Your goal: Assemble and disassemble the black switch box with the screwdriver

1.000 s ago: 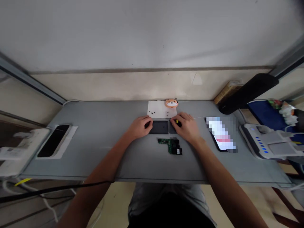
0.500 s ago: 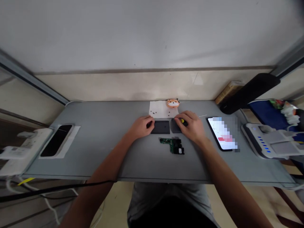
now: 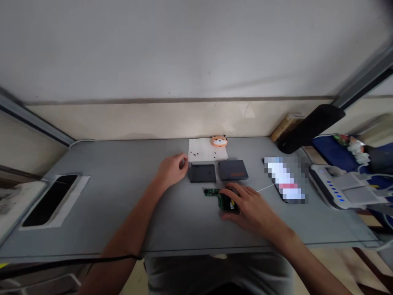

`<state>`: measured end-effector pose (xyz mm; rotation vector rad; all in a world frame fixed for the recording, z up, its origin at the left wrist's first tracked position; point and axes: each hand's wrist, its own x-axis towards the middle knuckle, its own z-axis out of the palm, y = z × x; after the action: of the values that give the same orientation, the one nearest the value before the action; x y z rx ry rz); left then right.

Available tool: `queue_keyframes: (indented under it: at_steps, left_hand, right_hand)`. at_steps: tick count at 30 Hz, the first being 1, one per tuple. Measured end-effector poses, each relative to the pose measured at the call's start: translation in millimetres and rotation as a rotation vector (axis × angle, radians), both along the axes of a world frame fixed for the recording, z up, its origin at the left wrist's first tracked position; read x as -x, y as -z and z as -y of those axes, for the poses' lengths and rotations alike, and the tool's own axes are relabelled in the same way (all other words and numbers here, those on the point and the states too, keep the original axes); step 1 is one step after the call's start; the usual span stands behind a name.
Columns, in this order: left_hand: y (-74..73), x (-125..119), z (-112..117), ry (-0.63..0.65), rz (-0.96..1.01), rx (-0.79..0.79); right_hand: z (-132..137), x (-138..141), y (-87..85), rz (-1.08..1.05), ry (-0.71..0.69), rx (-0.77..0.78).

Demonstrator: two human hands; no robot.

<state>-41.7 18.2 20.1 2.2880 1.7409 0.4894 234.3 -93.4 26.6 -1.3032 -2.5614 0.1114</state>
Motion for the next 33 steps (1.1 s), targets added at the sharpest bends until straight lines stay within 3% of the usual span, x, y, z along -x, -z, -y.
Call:
queue_keyframes:
  at_steps: [4, 8, 12, 16, 19, 24, 29, 33]
  left_hand:
    - [-4.5, 1, 1, 0.062, -0.055, 0.087]
    - [-4.7, 1, 2, 0.129, -0.06, 0.097]
    - [-6.2, 3, 2, 0.169, -0.055, 0.09]
    - [-6.5, 5, 2, 0.195, -0.059, 0.061]
    - [-5.9, 5, 3, 0.242, -0.072, 0.029]
    - [-4.3, 5, 3, 0.295, -0.101, -0.02]
    - [-2.0, 4, 2, 0.321, -0.095, -0.056]
    - [0.9, 3, 1, 0.349, -0.076, -0.071]
  right_hand:
    - [6, -2, -2.4, -0.032, 0.001, 0.053]
    - [2, -2, -9.3, -0.132, 0.008, -0.007]
    - [-34, 12, -29.8, -0.095, 0.014, -0.051]
    - [-77, 30, -43.6, 0.05, -0.002, 0.076]
    - [-90, 37, -36.7, 0.068, -0.014, 0.101]
    - [-87, 39, -17.1, -0.001, -0.029, 0.024]
    - [-85, 35, -13.2, -0.093, -0.043, -0.059]
    - [-86, 34, -10.3, -0.049, -0.049, -0.037]
